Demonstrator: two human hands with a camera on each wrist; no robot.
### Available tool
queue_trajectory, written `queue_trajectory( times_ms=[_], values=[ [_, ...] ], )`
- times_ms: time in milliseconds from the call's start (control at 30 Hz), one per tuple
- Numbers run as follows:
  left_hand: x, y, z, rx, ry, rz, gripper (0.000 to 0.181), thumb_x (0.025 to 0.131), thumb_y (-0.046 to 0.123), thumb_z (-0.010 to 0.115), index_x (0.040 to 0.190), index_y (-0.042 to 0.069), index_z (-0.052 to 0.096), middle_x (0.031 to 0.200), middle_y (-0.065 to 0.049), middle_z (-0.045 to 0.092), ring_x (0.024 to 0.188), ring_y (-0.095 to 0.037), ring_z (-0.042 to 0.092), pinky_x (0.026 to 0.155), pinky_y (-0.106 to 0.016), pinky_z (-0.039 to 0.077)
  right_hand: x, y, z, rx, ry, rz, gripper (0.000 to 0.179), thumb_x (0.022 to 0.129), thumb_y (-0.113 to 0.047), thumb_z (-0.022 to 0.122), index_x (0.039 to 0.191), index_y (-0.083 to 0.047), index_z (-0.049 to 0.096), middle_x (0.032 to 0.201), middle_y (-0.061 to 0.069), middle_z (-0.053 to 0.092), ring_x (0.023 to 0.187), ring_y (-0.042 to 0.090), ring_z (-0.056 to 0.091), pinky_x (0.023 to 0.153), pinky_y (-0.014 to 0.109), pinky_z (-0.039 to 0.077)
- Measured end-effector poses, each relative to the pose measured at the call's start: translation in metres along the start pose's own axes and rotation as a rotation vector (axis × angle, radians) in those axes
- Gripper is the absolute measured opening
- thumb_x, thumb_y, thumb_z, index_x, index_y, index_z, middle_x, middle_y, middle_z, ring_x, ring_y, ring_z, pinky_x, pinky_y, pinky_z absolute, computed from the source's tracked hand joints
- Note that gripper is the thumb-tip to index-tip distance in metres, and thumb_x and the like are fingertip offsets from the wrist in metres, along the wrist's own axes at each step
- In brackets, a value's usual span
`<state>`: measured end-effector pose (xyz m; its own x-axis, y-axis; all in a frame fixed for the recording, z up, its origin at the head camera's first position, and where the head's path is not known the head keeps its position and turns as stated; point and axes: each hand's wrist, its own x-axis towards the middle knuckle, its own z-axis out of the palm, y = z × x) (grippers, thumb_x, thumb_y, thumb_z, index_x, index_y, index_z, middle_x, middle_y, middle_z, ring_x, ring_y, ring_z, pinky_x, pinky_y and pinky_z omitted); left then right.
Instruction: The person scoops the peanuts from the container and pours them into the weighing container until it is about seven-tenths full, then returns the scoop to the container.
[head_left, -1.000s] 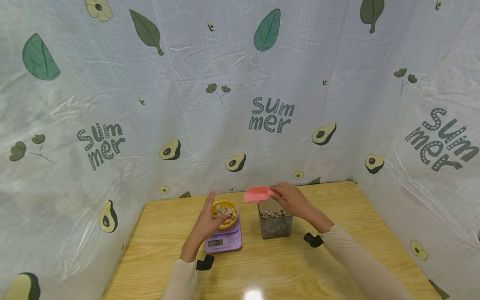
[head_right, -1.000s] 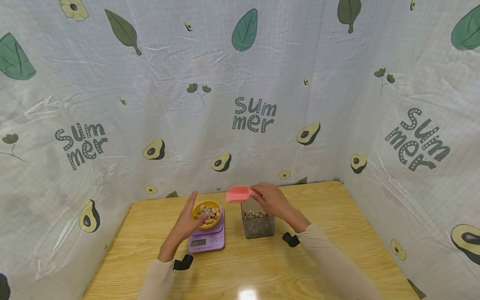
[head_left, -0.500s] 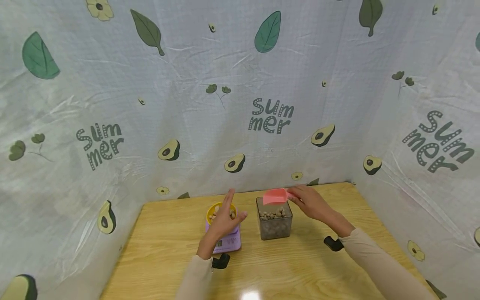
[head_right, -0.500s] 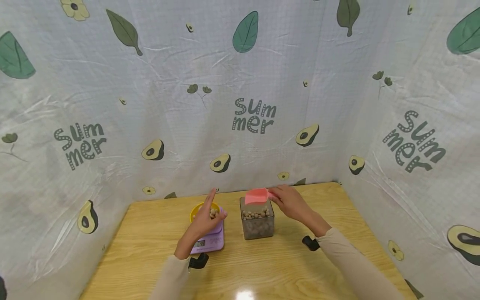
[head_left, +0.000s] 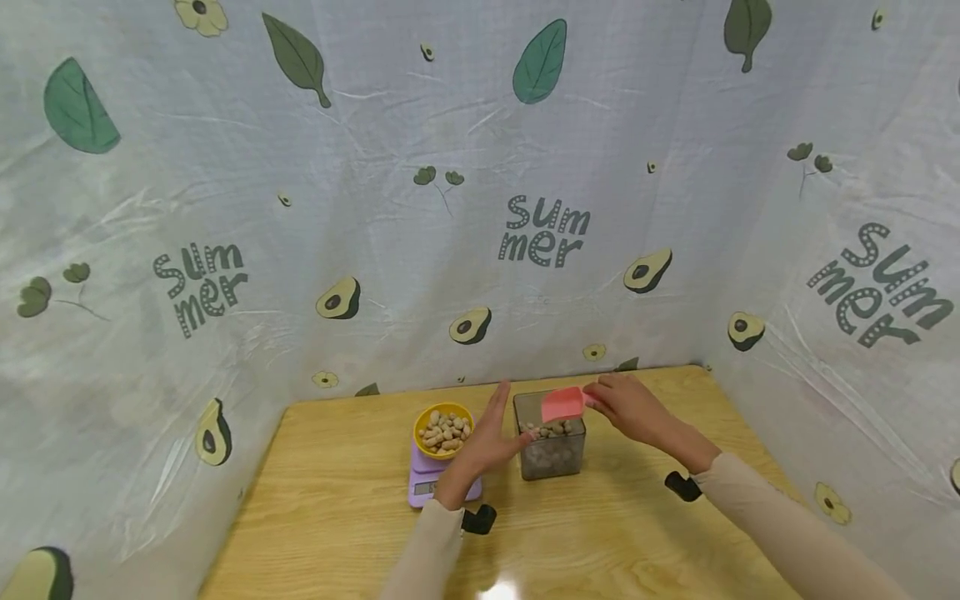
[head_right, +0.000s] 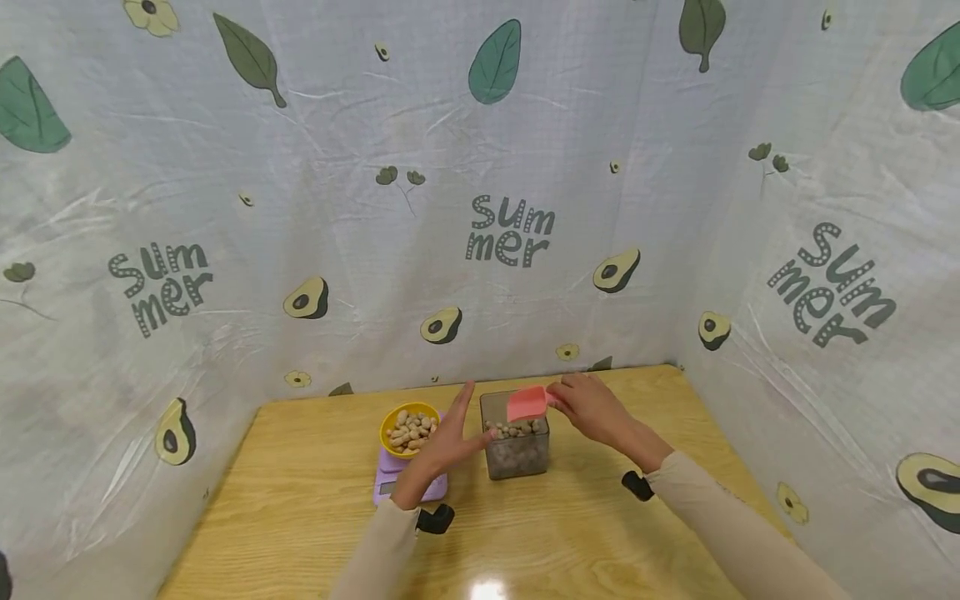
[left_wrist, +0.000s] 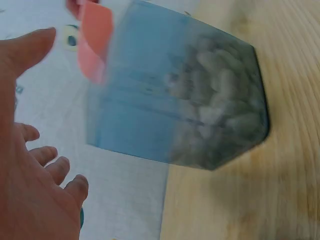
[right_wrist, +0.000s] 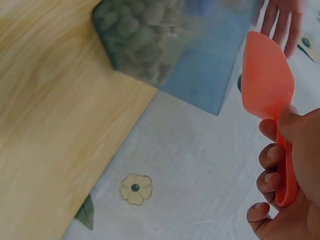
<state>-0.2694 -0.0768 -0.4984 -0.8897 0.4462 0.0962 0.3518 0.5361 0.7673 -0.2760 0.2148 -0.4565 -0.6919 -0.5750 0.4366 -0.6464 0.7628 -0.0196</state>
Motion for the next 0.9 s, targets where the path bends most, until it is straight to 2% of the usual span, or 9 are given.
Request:
queue_trajectory(
  times_ms=[167,333,567,633,767,900],
  values=[
    [0.008,-0.002,0.011,0.045,-0.035,0.03,0.104,0.089,0.057,0.062,0.16,0.013,0.0,0.167,-0.013,0.0,0.153,-0.034,0.011,0.118,-0.055,0.028,0.003,0.002,0.001,-0.131,-0.047,-0.039,0.015,0.092,-0.024,0.068,0.105,-0.018,0.07,0.087,-0.002,0.062,0.081,0.019,0.061,0.073,0.04,0.046],
    [0.013,-0.002,0.017,-0.015,-0.035,-0.019,0.11,0.085,0.059,0.066,0.16,0.014,-0.002,0.167,-0.011,-0.001,0.153,-0.036,0.013,0.118,-0.055,0.027,0.007,0.003,0.001,-0.215,-0.032,-0.112,0.014,0.089,-0.026,0.072,0.101,-0.02,0.069,0.085,-0.003,0.061,0.08,0.018,0.059,0.067,0.036,0.041],
    [0.017,-0.012,0.025,-0.109,-0.034,-0.066,0.115,0.083,0.058,0.069,0.159,0.011,-0.004,0.166,-0.017,0.002,0.15,-0.042,0.018,0.117,-0.058,0.029,0.017,0.003,0.003,-0.308,-0.027,-0.216,0.012,0.089,-0.028,0.071,0.097,-0.019,0.067,0.084,-0.003,0.06,0.079,0.018,0.058,0.071,0.037,0.046],
    [0.018,-0.015,0.027,-0.131,-0.042,-0.085,0.114,0.083,0.059,0.068,0.159,0.015,-0.004,0.166,-0.017,0.004,0.15,-0.041,0.019,0.117,-0.057,0.029,0.021,0.003,0.002,-0.33,-0.042,-0.231,0.013,0.089,-0.029,0.071,0.097,-0.02,0.067,0.084,-0.003,0.06,0.077,0.017,0.057,0.069,0.035,0.043],
    [0.019,-0.014,0.026,-0.15,-0.045,-0.093,0.111,0.084,0.055,0.069,0.16,0.02,-0.002,0.166,-0.016,0.008,0.15,-0.04,0.021,0.117,-0.057,0.029,0.027,0.0,-0.001,-0.386,-0.081,-0.25,0.015,0.087,-0.028,0.073,0.097,-0.02,0.065,0.083,-0.003,0.06,0.076,0.016,0.055,0.064,0.031,0.033],
    [0.019,-0.013,0.026,-0.146,-0.055,-0.077,0.113,0.083,0.059,0.069,0.16,0.016,-0.001,0.166,-0.016,0.008,0.15,-0.039,0.019,0.118,-0.056,0.028,0.032,-0.003,-0.003,-0.435,-0.116,-0.271,0.019,0.083,-0.026,0.077,0.096,-0.018,0.065,0.084,-0.003,0.06,0.077,0.017,0.055,0.064,0.031,0.031]
  ],
)
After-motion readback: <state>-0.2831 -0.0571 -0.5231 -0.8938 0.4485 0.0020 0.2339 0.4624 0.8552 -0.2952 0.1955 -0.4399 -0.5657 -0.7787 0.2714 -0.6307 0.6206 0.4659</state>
